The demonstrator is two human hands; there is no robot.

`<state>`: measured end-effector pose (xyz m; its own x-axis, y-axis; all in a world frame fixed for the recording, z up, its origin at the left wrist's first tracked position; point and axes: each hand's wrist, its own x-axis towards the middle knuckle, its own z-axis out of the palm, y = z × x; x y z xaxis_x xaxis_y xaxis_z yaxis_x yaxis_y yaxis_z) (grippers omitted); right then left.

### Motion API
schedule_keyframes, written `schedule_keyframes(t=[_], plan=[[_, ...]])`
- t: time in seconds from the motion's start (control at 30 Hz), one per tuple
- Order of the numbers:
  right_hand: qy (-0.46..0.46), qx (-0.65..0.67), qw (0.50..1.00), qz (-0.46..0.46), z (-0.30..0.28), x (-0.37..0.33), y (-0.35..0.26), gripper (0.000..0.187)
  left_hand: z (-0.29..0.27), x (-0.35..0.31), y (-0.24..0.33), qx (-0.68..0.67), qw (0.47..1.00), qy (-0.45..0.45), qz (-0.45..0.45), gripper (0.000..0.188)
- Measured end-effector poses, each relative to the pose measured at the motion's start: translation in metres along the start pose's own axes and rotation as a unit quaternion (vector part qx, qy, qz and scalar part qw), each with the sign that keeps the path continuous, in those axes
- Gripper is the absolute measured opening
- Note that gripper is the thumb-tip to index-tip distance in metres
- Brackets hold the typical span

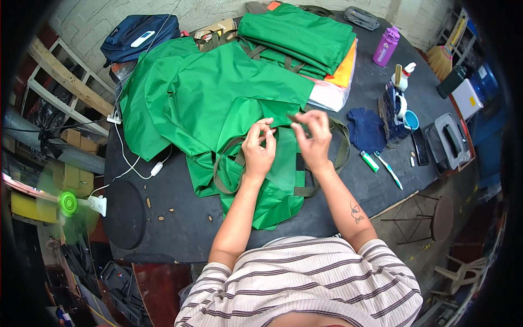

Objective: Inspecting green fabric tote bags, cleaning them with a rag, and trimming loose threads with nippers.

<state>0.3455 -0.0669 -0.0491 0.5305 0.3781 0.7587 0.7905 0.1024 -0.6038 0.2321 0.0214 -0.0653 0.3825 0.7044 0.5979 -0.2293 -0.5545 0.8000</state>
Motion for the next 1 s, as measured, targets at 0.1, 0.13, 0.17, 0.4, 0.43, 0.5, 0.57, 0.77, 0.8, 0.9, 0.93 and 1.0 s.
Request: schedule_keyframes(t=[0.1, 0.13, 0.17, 0.4, 0.43, 0.5, 0.57, 0.77, 0.8, 0.9, 0.93, 1.0], plan=[[0.001, 0.059, 0.990, 0.130, -0.002, 0.004, 0.018, 0.042, -0.002, 0.002, 0.012, -0.019, 0.999, 0.011, -0.039, 0.020], [-0.005, 0.112, 0.975, 0.192, -0.001, 0.003, 0.028, 0.044, -0.001, 0.003, 0.018, -0.038, 0.995, 0.003, -0.087, 0.024], [-0.055, 0.208, 0.947, 0.241, 0.000, 0.001, 0.048, 0.040, 0.001, 0.007, 0.022, 0.029, 0.995, -0.016, -0.096, 0.029], [-0.057, 0.304, 0.911, 0.274, 0.005, 0.003, 0.033, 0.029, 0.012, 0.035, 0.034, 0.160, 0.977, -0.135, -0.033, 0.025], [-0.057, 0.304, 0.911, 0.273, 0.006, 0.003, 0.032, 0.029, 0.012, 0.038, 0.025, 0.127, 0.980, -0.148, -0.030, 0.020], [-0.060, 0.303, 0.918, 0.250, 0.004, 0.003, 0.029, 0.031, 0.013, 0.043, 0.017, 0.073, 0.979, -0.170, -0.086, 0.012], [-0.055, 0.228, 0.945, 0.228, -0.004, 0.002, 0.021, 0.032, 0.017, 0.043, 0.015, 0.057, 0.978, -0.163, -0.118, 0.011], [-0.062, -0.095, 0.992, -0.050, -0.030, 0.007, 0.002, 0.031, 0.013, 0.041, 0.012, 0.064, 0.977, -0.148, -0.143, 0.011], [-0.062, -0.096, 0.992, -0.050, -0.030, 0.007, 0.002, 0.031, 0.014, 0.042, 0.013, 0.061, 0.977, -0.147, -0.139, 0.010], [-0.070, -0.120, 0.988, -0.063, -0.030, 0.009, 0.002, 0.030, 0.013, 0.042, 0.016, 0.058, 0.975, -0.161, -0.142, 0.010], [-0.072, -0.120, 0.988, -0.063, -0.030, 0.010, 0.000, 0.030, 0.013, 0.042, 0.017, 0.058, 0.975, -0.160, -0.142, 0.010], [-0.074, -0.120, 0.988, -0.063, -0.029, 0.011, -0.003, 0.030, 0.012, 0.041, 0.019, 0.061, 0.975, -0.160, -0.144, 0.010]])
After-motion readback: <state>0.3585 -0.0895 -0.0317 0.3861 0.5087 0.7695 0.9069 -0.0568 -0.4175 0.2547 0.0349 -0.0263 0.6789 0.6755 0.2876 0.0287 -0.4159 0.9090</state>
